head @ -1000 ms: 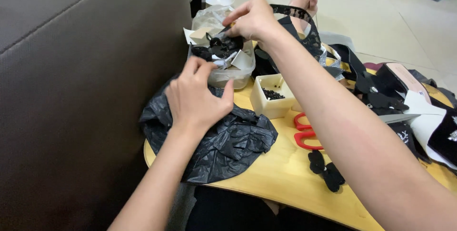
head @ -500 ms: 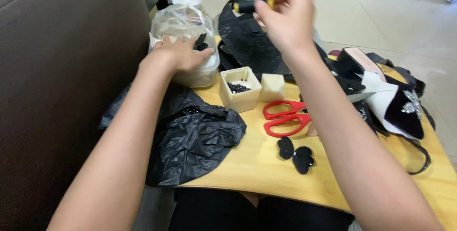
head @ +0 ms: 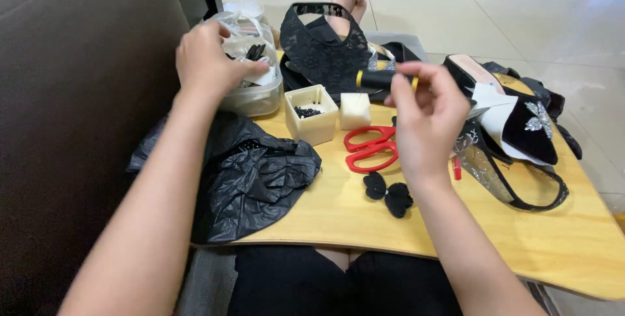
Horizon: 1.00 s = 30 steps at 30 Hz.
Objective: Preparing and organizing decorative elements and components for shoe customization.
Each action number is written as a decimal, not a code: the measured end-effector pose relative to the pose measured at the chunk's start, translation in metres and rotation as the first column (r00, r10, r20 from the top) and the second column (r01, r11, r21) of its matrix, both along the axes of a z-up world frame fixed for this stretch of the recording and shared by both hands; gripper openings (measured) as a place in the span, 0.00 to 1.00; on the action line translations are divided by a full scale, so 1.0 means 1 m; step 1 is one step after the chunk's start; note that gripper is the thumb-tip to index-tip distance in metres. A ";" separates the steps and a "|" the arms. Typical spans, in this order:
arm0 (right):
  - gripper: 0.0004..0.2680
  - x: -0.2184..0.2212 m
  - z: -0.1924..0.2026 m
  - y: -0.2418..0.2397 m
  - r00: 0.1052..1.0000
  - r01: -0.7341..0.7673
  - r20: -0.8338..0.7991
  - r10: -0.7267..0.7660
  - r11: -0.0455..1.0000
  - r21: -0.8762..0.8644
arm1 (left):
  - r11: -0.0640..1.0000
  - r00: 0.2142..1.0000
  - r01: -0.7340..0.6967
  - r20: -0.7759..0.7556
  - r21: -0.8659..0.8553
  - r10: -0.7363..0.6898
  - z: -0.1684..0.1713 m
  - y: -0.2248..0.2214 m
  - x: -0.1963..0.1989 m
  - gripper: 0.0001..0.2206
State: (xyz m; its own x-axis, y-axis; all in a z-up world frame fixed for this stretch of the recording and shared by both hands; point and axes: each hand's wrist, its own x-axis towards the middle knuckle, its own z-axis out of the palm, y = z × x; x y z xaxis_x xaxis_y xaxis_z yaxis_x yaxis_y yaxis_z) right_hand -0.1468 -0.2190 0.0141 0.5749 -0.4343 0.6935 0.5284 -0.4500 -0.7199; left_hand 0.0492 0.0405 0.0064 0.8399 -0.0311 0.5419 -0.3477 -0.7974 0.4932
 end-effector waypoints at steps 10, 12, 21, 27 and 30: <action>0.06 -0.019 -0.036 -0.015 0.988 0.084 0.134 -0.076 0.995 -0.057 | 0.989 0.979 -0.134 0.161 0.070 0.121 0.001 -0.021 -0.035 0.11; 0.06 -0.027 -0.035 -0.009 0.987 0.092 0.139 -0.078 0.991 -0.096 | 0.994 0.991 -0.107 0.081 0.018 0.105 0.005 -0.021 -0.039 0.10; 0.09 -0.029 -0.052 -0.011 0.993 0.114 0.043 -0.110 0.988 -0.101 | 0.989 1.000 0.008 0.020 -0.147 -0.005 0.009 0.010 0.024 0.12; 0.09 -0.028 -0.055 -0.012 0.993 0.114 -0.009 -0.115 0.990 -0.088 | 0.990 0.992 0.021 -0.124 -0.136 -0.038 0.019 -0.007 -0.008 0.18; 0.09 -0.031 -0.055 -0.011 0.992 0.118 -0.026 -0.121 0.989 -0.085 | 1.000 0.999 -0.012 -0.052 -0.013 0.011 0.011 -0.005 -0.005 0.17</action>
